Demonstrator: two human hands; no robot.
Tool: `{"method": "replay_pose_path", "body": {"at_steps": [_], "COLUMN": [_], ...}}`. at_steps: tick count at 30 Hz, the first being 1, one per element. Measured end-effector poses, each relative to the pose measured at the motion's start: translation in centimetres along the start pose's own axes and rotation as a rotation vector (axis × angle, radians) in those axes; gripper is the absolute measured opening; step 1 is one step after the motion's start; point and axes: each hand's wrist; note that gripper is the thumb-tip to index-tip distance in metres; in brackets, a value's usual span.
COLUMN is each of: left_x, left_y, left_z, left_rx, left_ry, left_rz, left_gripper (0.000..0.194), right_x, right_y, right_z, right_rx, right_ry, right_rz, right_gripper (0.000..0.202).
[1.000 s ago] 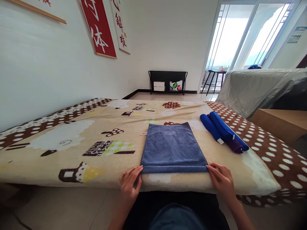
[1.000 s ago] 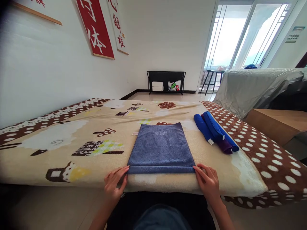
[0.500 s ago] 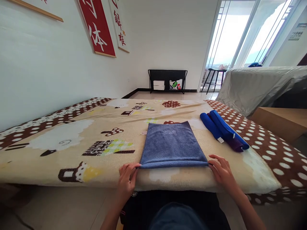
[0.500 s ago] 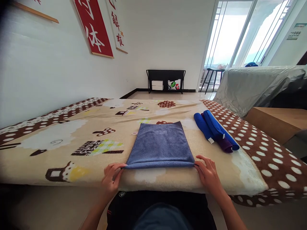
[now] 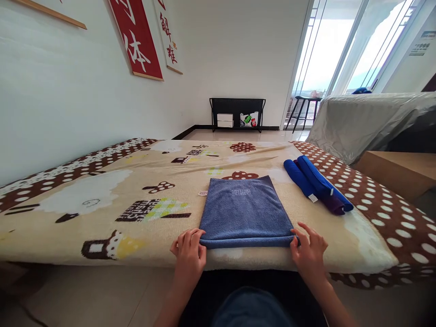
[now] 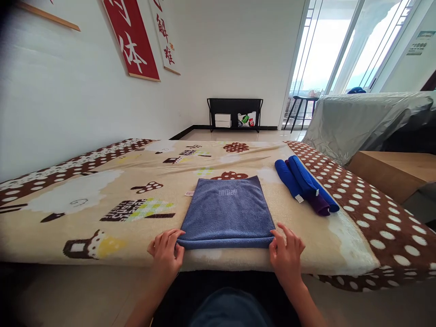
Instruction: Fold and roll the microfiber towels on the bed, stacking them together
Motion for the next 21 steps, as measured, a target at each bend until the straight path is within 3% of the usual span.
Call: {"method": "replay_pose_path", "body": {"at_steps": [5, 8, 10, 13, 17, 19, 21], "left_x": [-0.8, -1.3, -1.5, -1.2, -0.2, 0.2, 0.3], "left_y": [-0.9, -2.0, -2.6, -2.8, -2.3, -2.0, -1.7], "left_z": [-6.0, -7.6, -7.0, -4.1, -0.3, 0.0, -1.0], "left_rx": [0.093, 0.182, 0.255, 0.322, 0.205, 0.075, -0.015], "left_ry": [-0.284, -0.393, -0.421, -0.386, -0.296, -0.181, -0.077], "left_rz": [0.018, 0.049, 0.081, 0.116, 0.093, 0.055, 0.02], "left_gripper": [0.036, 0.033, 0.033, 0.035, 0.04, 0.041, 0.044], "right_x": [0.3, -0.3, -0.6, -0.5, 0.5, 0.7, 0.5], "right_y": [-0.6, -0.9, -1.0, -1.0, -0.9, -1.0, -1.2], "right_z": [5.9, 7.5, 7.0, 4.2, 0.6, 0.4, 1.4], "right_rx": [-0.284, -0.346, -0.355, -0.348, -0.327, -0.31, -0.304], "right_ry": [0.255, 0.341, 0.383, 0.38, 0.307, 0.271, 0.243], "right_rz": [0.067, 0.15, 0.207, 0.252, 0.235, 0.201, 0.158], "right_gripper": [0.03, 0.038, 0.044, 0.053, 0.059, 0.062, 0.065]}}
Point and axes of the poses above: each hand's wrist, its own x-axis away from the middle knuckle, its own y-axis out of the back of the hand, z = x × y, and after that the axes turned 11 degrees about z, right-handed
